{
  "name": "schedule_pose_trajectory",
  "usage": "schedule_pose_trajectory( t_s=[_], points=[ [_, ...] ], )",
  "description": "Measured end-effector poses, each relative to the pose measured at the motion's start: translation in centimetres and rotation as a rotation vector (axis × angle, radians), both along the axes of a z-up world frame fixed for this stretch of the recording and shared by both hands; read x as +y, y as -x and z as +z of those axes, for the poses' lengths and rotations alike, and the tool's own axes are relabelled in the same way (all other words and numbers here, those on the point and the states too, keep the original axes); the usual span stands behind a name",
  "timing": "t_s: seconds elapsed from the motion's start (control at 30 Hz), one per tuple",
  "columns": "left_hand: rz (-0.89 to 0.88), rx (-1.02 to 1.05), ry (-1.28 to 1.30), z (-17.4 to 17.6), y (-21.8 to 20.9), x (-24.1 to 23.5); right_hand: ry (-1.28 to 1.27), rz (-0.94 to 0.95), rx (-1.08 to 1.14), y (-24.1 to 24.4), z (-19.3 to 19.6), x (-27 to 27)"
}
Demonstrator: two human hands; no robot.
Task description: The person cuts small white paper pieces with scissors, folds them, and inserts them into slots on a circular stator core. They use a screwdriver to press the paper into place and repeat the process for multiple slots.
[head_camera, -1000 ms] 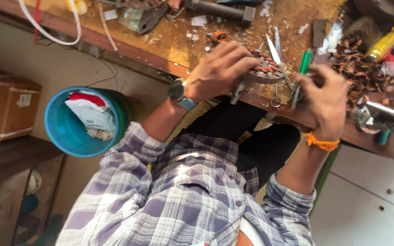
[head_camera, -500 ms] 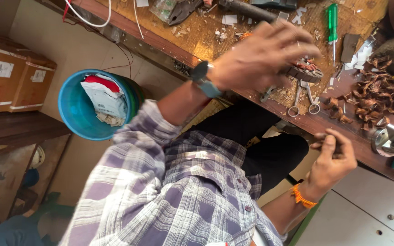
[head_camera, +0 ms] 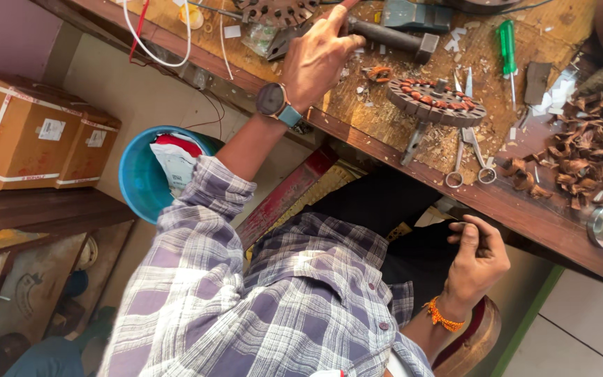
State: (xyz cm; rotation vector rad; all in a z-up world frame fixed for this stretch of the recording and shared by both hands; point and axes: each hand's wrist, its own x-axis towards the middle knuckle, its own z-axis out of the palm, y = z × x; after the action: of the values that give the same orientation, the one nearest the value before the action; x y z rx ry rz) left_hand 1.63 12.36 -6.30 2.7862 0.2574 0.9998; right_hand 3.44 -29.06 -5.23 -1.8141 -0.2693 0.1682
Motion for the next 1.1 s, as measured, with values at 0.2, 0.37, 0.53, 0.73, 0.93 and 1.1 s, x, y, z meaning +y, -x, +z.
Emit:
schedule_pose_trajectory(
  t_s=[0.2,0.37,0.53,0.73,0.93,1.1],
  points=[
    [0.117,0.055,-0.149,-2.5,-1.3,0.1,0.008,-0.042,-0.038,-0.1,-0.3,-1.2],
    [0.14,0.013,-0.064,-0.4,-0.7,0.1,0.003,-0.037,-0.082,-0.2,1.1,-0.8],
    [0.104,-0.098,-0.043,4.0,2.3,-0.7,0.081,0.023,-0.183,-2.3,2.6,0.7],
    [-0.046,-0.097,0.214,6.4,4.5,-0.8,0.356,0.105,-0.465,-5.4,3.8,4.3],
    [-0.001,-0.149,0.236,3.7,5.4,0.3,0.503,0.08,-0.471,-5.3,4.0,5.9],
    [0.116,-0.321,0.56,2.2,5.6,-2.0,0.617,0.074,-0.388,-4.6,4.9,6.2]
  ],
)
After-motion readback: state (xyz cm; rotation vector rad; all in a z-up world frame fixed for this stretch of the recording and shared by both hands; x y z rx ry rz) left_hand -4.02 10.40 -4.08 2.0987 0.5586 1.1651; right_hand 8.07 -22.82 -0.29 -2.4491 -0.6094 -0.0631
